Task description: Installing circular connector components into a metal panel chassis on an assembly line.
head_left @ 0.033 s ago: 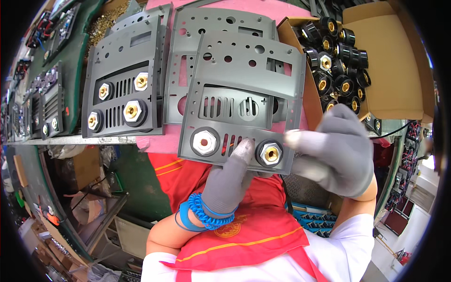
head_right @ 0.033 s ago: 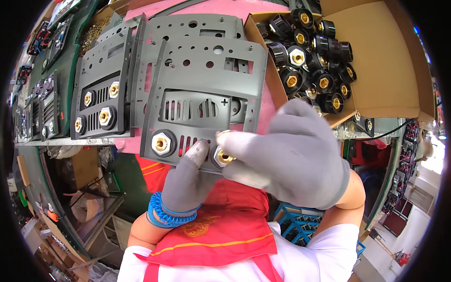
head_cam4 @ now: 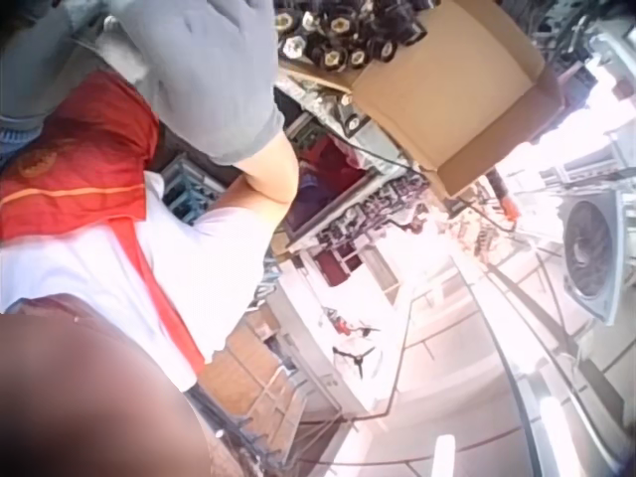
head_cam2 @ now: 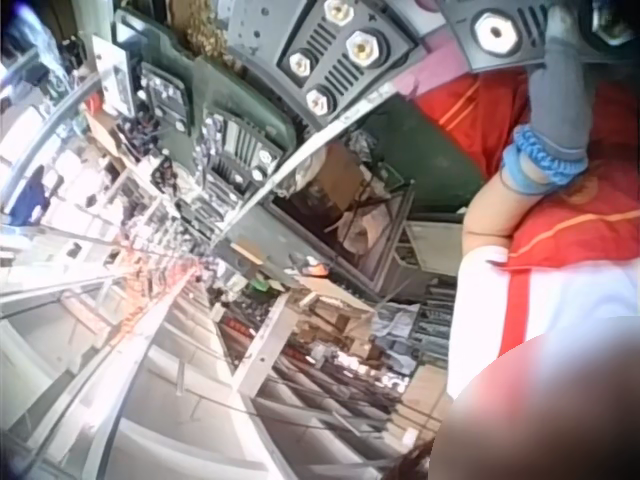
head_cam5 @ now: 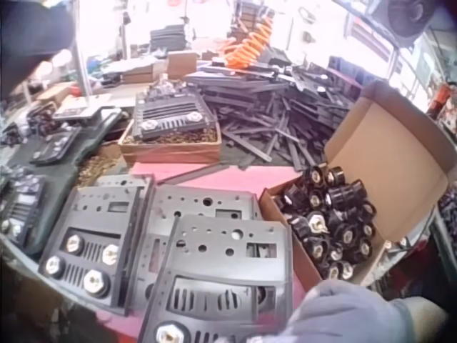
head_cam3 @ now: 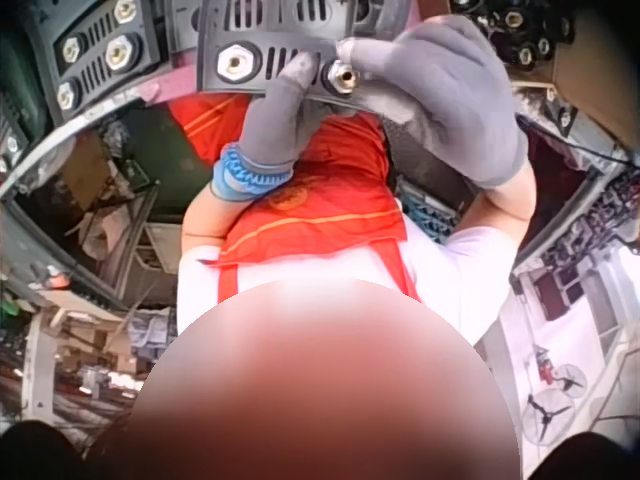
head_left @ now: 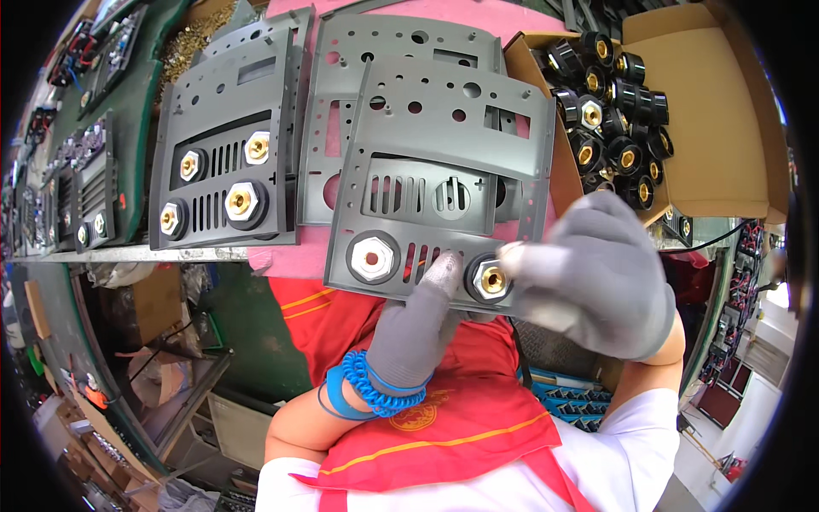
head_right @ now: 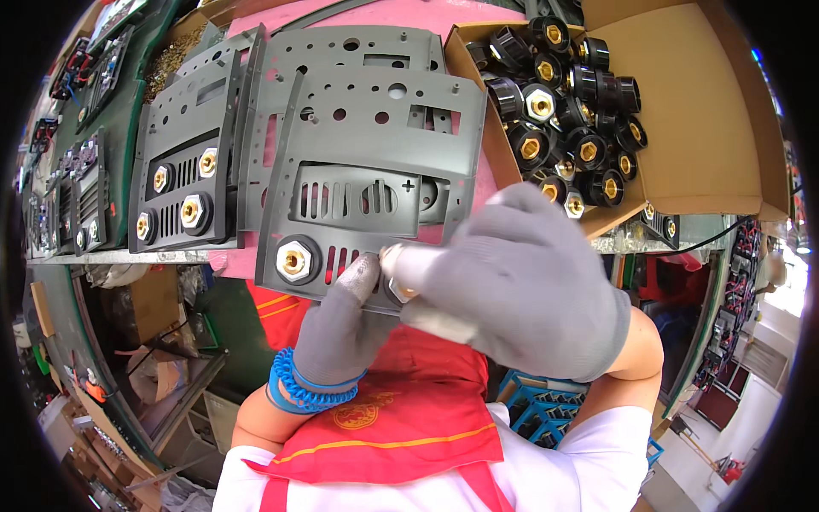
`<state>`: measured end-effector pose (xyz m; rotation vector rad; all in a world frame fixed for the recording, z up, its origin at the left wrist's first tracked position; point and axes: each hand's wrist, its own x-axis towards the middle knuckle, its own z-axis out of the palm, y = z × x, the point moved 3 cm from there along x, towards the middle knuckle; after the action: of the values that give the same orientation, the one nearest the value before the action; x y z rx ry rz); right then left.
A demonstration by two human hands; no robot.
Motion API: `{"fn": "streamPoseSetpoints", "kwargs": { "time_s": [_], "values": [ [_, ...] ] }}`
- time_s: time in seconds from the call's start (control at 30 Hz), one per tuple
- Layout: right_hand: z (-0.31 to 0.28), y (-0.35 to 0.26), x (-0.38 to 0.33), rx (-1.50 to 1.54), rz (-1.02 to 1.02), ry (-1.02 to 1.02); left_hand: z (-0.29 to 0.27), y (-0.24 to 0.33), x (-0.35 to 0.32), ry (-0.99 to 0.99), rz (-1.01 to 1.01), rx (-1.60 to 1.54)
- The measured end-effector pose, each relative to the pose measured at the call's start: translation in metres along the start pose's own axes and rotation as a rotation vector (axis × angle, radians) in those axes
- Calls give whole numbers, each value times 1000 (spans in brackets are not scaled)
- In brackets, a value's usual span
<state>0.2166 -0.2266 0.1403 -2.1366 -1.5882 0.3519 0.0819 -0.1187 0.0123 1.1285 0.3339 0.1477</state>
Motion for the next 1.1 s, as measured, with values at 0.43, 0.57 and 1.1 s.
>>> {"fn": "streamPoseSetpoints", "kwargs": {
  "time_s": [0.43,0.57,1.1],
  "values": [
    [4,-12,17,51,-101,23,-6,-22,-3,-70,-478,-283],
    [12,-21,25,-32,-11,-133,13,59,4,15,-91,-238],
    [65,-39,205,-238,-236,-37,-139,117,-5,583,670,1317]
  ]
}}
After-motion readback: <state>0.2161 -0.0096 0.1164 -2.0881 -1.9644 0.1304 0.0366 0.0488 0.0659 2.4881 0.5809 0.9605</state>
